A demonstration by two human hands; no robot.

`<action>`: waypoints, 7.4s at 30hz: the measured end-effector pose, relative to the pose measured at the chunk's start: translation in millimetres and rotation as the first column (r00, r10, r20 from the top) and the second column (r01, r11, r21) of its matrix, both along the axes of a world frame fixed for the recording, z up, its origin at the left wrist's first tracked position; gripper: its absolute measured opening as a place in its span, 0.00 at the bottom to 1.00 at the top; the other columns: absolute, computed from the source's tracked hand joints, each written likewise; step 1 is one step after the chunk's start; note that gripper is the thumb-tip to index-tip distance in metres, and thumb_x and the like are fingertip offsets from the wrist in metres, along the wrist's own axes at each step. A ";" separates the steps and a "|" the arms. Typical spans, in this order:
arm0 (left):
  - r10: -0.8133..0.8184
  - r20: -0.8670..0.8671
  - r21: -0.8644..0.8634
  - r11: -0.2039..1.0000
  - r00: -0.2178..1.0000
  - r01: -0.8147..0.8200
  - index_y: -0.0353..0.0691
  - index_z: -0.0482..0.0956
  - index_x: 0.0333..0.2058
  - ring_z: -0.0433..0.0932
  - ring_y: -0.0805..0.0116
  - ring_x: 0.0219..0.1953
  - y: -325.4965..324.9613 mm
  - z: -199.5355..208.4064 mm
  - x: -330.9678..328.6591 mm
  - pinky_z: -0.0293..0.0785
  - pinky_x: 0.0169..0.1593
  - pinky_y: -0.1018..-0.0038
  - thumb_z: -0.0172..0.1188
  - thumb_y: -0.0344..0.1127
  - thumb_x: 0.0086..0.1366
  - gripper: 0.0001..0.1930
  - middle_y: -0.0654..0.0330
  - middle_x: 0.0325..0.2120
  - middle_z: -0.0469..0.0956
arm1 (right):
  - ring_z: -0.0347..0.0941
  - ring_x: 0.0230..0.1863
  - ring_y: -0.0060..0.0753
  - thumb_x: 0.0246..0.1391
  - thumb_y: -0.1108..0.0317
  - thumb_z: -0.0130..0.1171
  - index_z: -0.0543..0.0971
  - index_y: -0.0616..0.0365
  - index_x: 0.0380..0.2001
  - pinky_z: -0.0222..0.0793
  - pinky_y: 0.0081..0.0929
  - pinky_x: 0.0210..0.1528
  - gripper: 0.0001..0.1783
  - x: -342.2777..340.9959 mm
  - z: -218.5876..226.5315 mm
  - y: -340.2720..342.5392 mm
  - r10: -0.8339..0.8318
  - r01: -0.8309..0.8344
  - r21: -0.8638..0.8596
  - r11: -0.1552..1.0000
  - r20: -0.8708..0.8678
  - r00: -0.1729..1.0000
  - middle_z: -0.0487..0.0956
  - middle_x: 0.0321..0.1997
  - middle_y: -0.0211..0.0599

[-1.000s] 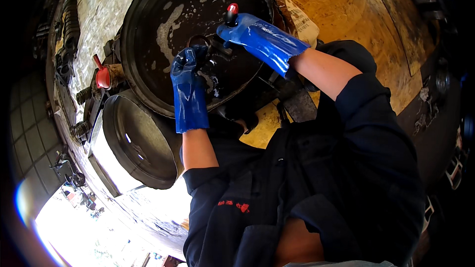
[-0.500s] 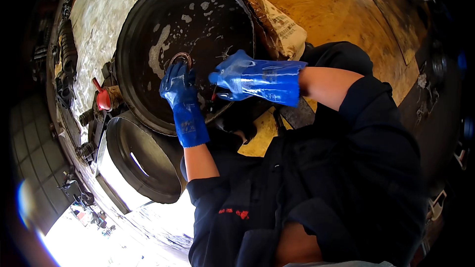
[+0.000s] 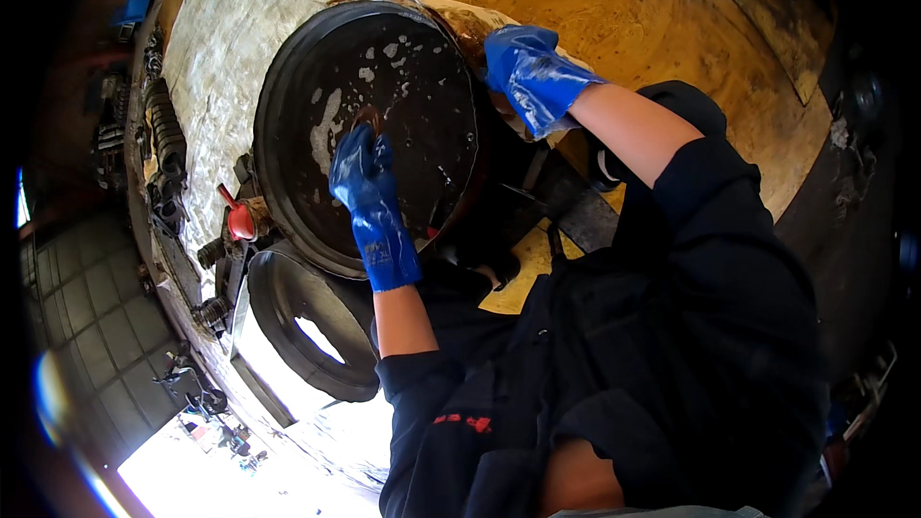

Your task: The person uses a red-handled brush to scrub small, dark metal rings inside a large black basin filled with a dark liquid. The person repeatedly dips the rings into the liquid, scrubs them, and places them into a white paper bag. The process is repeated for several rings throughout the video.

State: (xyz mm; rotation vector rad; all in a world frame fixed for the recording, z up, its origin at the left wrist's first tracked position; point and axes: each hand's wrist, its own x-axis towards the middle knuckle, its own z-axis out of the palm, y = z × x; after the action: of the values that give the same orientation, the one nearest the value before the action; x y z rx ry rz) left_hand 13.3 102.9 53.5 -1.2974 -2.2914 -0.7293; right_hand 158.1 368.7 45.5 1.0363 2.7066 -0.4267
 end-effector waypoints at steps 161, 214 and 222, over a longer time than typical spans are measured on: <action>-0.148 0.988 0.095 0.819 -0.048 -0.565 0.40 0.84 0.47 0.82 0.72 0.33 -68.1 -53.5 -8.3 0.77 0.34 0.74 0.73 0.32 0.61 0.15 0.62 0.35 0.86 | 0.84 0.44 0.47 0.53 0.47 0.65 0.87 0.45 0.39 0.79 0.40 0.49 0.17 -48.7 -27.0 -108.2 0.012 -0.150 -0.277 0.949 -0.442 0.897 0.87 0.38 0.38; -0.141 0.959 -0.015 0.842 -0.245 -0.540 0.32 0.83 0.47 0.83 0.66 0.41 -64.7 -31.4 -1.7 0.80 0.46 0.72 0.62 0.31 0.71 0.11 0.57 0.38 0.86 | 0.83 0.43 0.44 0.63 0.54 0.56 0.85 0.49 0.38 0.78 0.34 0.47 0.14 -43.8 -21.8 -112.8 0.392 -0.515 -0.063 0.855 -0.572 0.720 0.86 0.38 0.33; -0.127 0.992 0.099 0.862 -0.024 -0.497 0.32 0.83 0.49 0.83 0.68 0.39 -59.0 -41.1 5.0 0.80 0.45 0.73 0.66 0.33 0.68 0.14 0.56 0.39 0.86 | 0.85 0.44 0.34 0.58 0.63 0.68 0.87 0.46 0.43 0.81 0.32 0.50 0.10 -57.8 -10.8 -106.0 0.058 -0.573 -0.438 0.693 -0.758 0.650 0.88 0.42 0.34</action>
State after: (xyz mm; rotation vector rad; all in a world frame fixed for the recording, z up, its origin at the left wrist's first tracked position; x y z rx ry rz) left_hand 18.3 43.9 12.4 0.1394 -2.7295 -2.5740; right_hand 100.3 262.7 34.7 0.1100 2.7933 -1.8548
